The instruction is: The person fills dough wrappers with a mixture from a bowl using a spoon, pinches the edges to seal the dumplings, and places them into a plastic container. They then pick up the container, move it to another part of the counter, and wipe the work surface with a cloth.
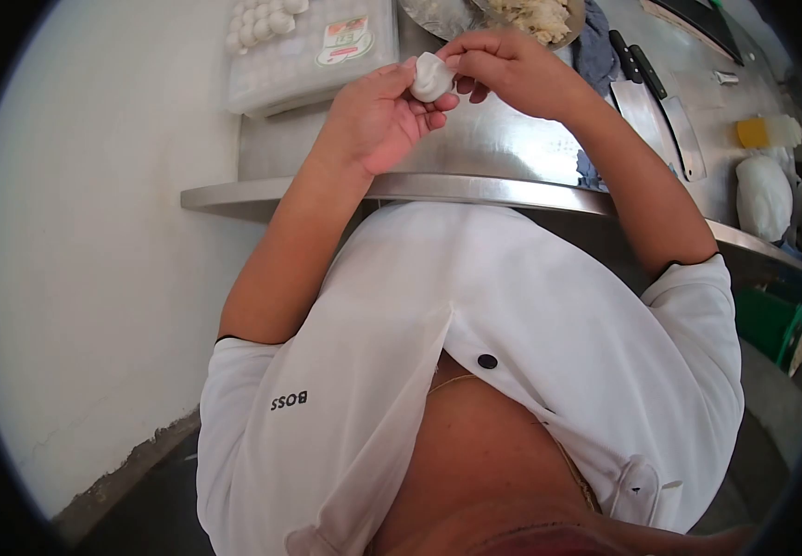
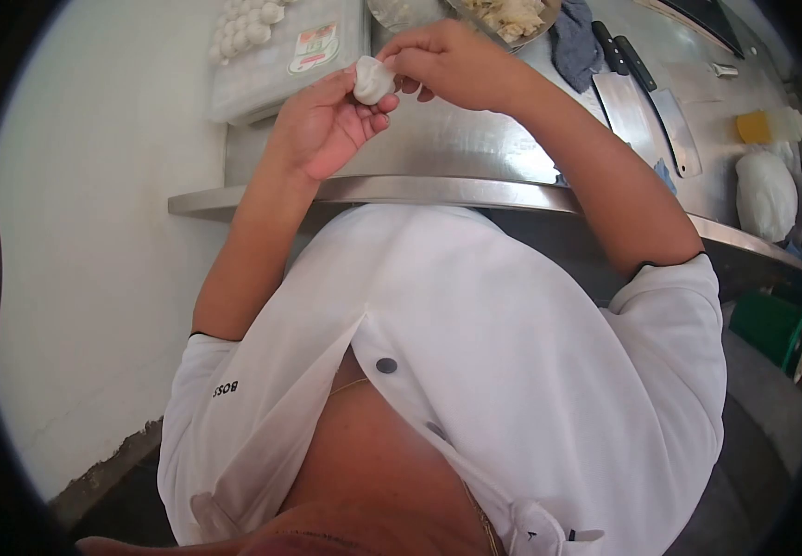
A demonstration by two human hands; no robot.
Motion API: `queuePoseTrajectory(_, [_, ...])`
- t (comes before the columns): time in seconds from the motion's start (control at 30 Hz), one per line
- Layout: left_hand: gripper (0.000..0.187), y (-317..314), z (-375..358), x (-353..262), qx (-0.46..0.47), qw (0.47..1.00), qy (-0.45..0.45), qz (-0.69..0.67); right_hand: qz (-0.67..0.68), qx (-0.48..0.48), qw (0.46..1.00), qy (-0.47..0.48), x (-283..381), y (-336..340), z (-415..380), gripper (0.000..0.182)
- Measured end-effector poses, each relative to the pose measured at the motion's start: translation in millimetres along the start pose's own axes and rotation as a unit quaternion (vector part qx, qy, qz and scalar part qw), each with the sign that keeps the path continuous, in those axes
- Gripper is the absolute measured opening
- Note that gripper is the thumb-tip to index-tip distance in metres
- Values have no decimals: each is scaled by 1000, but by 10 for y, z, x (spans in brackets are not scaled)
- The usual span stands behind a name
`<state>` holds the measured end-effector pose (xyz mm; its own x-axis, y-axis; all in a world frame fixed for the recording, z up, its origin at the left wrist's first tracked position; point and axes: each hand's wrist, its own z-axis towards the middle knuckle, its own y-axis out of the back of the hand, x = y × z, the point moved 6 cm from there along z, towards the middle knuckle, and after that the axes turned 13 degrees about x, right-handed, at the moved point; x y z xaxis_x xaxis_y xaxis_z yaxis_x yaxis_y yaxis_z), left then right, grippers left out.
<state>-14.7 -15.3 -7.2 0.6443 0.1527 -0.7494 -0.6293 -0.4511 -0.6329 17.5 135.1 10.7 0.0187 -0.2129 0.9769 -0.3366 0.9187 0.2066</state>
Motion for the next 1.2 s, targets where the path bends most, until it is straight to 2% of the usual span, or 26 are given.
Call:
queuePoseTrajectory(0.1, [33, 17, -28, -8, -18, 1000, -7, 15, -26, 2, 1000, 5, 96, -64, -37, 24])
queuePoseTrajectory(0.23, [32, -14, -54, 27, 3, 1000, -1, 23, -58, 10, 998, 18, -7, -108, 13, 22])
queuePoseTrajectory(0.3, [31, 11, -52, 60, 11, 1000, -4, 11, -55, -22, 997, 53, 36, -95, -1, 28])
queuePoseTrajectory(0.4, [31, -11, -38, 21, 9, 998, -44, 33, -8, -61, 997, 50, 17, -55, 3, 28])
queuePoseTrajectory(0.43, [31, -66, -71, -99, -63, 982, -97, 151, -11, -60, 997, 51, 58, -44, 2, 28])
queuePoseTrajectory(0.47, [31, -99, -131, -211, -135, 943, -147, 265, 38, -77, 996, 12, 42, -13, -5, 29])
queuePoseTrajectory(0.5, [31, -80, -141, -197, -136, 943, -150, 264, 86, -94, 991, -26, 13, 12, -12, 29])
queuePoseTrajectory(0.53, [36, -88, -164, -214, -129, 910, -179, 350, 84, -94, 992, -26, 12, 14, -10, 29])
queuePoseTrajectory(0.57, [40, -126, -181, -229, -121, 869, -207, 432, 132, -53, 990, -13, -5, -34, 2, 29])
queuePoseTrajectory(0.6, [40, -130, -175, -202, -121, 870, -209, 430, 180, -11, 984, -3, -12, -83, 8, 29])
queuePoseTrajectory(0.67, [42, -272, -198, -209, -102, 795, -280, 528, 184, -20, 983, 13, 31, -90, -22, 27])
queuePoseTrajectory(0.7, [42, -321, -208, -236, -103, 795, -282, 527, 189, -29, 981, 30, 64, -83, -30, 25])
queuePoseTrajectory(0.77, [33, -256, -187, -224, -130, 920, -194, 315, 165, -29, 985, 32, 87, -74, -33, 23])
queuePoseTrajectory(0.8, [33, -206, -203, -271, -133, 920, -196, 312, 143, -29, 989, 35, 100, -73, -31, 22])
queuePoseTrajectory(0.83, [32, -129, -147, -206, -52, 976, -110, 181, 142, -24, 989, 34, 83, -90, -24, 22])
queuePoseTrajectory(0.87, [32, -131, -122, -114, 32, 998, -22, 45, 61, -28, 997, 44, 83, -102, -17, 21])
queuePoseTrajectory(0.9, [32, -101, -127, -116, 31, 998, -24, 44, -21, -34, 998, 55, 110, -116, -11, 19])
queuePoseTrajectory(0.97, [30, -15, -115, -90, 17, 998, -50, 43, -32, -28, 998, 37, 152, -173, -31, 20])
queuePoseTrajectory(1.03, [29, 54, -112, -68, 8, 997, -67, 37, 18, -68, 997, 14, 63, -125, 4, 24])
queuePoseTrajectory(1.07, [28, 78, -109, -82, 1, 997, -76, 33, 91, -57, 994, -13, -10, -119, 43, 24])
queuePoseTrajectory(1.1, [28, 74, -114, -113, -1, 995, -89, 35, 82, -48, 995, -7, 6, -126, 76, 24])
queuePoseTrajectory(1.17, [26, 90, -123, -106, -31, 997, -65, 28, 196, -48, 979, -36, -46, -164, 103, 22])
queuePoseTrajectory(1.2, [25, 131, -113, -106, -40, 997, -61, 16, 180, -36, 983, -18, -32, -170, 133, 20])
